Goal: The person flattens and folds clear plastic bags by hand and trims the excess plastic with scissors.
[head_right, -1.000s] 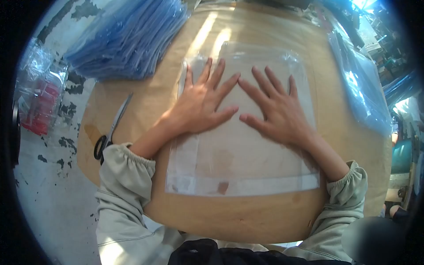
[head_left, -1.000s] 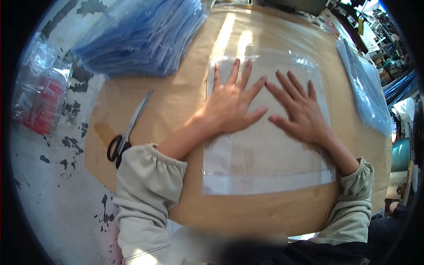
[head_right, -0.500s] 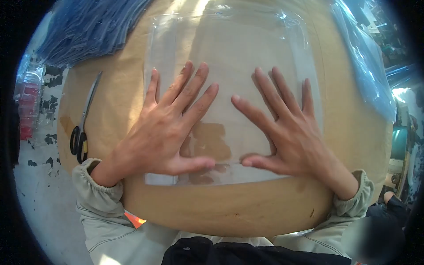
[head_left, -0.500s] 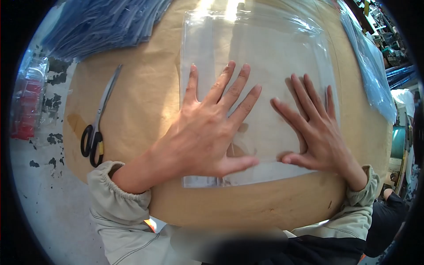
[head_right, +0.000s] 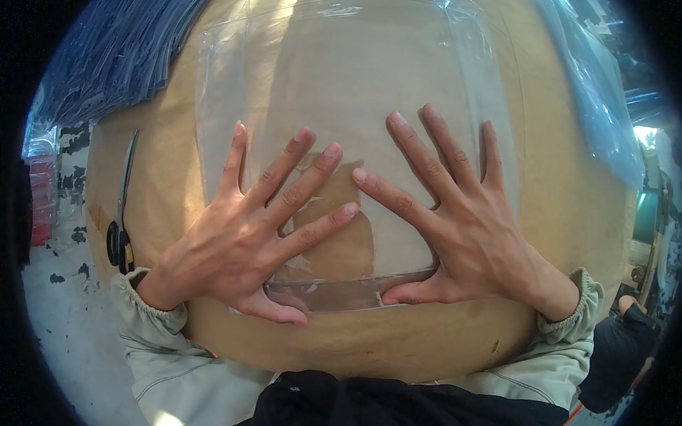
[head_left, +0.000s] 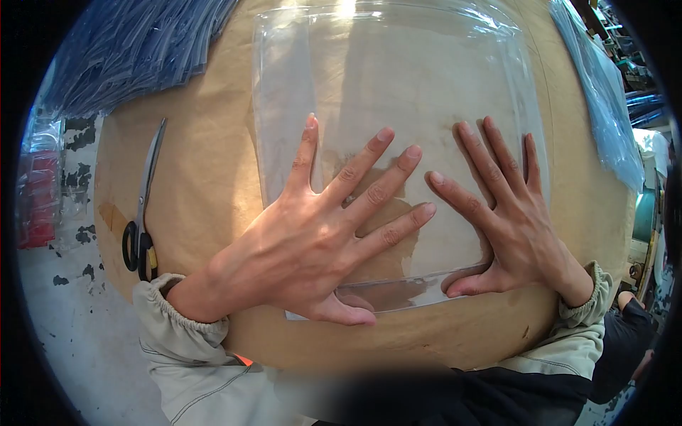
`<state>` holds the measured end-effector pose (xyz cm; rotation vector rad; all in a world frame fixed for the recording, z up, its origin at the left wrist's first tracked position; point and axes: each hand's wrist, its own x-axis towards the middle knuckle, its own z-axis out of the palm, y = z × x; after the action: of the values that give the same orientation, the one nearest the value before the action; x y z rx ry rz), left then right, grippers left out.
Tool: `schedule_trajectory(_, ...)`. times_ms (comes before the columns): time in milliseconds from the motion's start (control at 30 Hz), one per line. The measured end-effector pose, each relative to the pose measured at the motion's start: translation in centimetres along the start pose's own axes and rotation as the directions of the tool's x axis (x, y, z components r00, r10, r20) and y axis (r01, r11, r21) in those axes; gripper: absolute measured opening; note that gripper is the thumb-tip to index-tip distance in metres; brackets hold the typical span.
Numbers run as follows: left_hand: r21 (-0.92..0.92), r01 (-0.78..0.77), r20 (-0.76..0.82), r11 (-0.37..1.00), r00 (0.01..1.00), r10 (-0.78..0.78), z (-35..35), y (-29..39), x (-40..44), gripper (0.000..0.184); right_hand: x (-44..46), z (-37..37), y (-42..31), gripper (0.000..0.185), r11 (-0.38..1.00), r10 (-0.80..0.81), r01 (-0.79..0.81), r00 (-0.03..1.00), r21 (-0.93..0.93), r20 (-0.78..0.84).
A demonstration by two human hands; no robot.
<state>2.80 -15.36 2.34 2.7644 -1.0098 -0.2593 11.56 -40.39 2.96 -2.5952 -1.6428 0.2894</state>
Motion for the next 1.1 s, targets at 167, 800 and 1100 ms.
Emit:
schedule_trajectory(167,0.007,0.011,-0.014,1.0,1.0,-0.011,-0.2,0.1,0.1,0.101,0.0,0.0,0.1,0.105,1.0,-0.011,0.011,1.0,-0.006,-0.012)
schedule_trajectory(800,-0.445,0.013,-0.413,0.895,0.884,-0.218,-0.2,-1.0,0.0,0.075,1.6,0.9,-2.4,0.072,0.978,0.166,-0.194,0.942,-0.071,-0.293)
schedule_trajectory(1100,-0.202,0.057,-0.375,0.978,0.918,-0.131,0.4,-0.9,0.1,0.049,5.2,-1.6,11.2,0.057,0.789,0.59,-0.614,0.746,0.025,-0.31)
